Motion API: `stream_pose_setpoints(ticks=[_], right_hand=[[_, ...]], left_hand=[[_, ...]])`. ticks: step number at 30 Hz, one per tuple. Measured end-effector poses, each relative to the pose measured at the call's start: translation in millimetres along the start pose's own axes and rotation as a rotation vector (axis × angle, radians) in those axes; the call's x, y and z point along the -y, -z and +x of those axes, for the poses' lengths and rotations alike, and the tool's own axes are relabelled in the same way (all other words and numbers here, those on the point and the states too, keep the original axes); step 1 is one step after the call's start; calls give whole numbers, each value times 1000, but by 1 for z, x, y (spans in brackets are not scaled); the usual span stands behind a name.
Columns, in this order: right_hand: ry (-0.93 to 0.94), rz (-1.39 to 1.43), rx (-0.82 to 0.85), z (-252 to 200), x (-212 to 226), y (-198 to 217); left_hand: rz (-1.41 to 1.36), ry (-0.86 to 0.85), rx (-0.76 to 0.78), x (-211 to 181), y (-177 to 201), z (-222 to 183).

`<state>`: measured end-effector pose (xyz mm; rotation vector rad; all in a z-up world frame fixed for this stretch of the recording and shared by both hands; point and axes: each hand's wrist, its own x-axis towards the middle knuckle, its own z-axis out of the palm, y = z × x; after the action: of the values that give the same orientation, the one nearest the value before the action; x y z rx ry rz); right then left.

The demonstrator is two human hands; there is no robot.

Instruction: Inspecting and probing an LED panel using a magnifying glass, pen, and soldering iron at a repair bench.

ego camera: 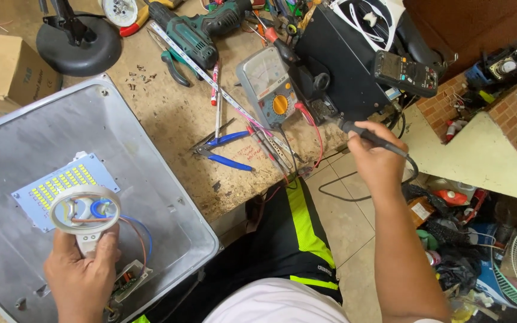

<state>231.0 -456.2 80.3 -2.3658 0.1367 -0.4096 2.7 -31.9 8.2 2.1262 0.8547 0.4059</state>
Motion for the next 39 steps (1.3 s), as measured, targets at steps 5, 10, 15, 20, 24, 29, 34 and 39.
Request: stream_pose_setpoints(ticks=[5,10,15,20,24,29,34,39], right_hand=[[-115,252,-54,8,-4,-18],[-97,266,-168,7,-1,-22],[-68,532,-219,31,7,-52],[-396,871,-68,63,-5,-94],[-466,1188,157,62,-29,-108],[-86,473,183,-28,80,-88],[711,-162,286,-20,85,-117],[465,-493,487,-26,95,-117]], left_hand=[[-28,34,3,-5,0,-1],[-36,28,3,-9,3,-1],[-51,62,18,-10,5,-1],[-24,100,22,-19,11,2],[-17,58,41,-22,14,3],[-34,86,64,-18,16,7],[-50,7,65,-18,16,6],[-84,71,58,-19,18,6]])
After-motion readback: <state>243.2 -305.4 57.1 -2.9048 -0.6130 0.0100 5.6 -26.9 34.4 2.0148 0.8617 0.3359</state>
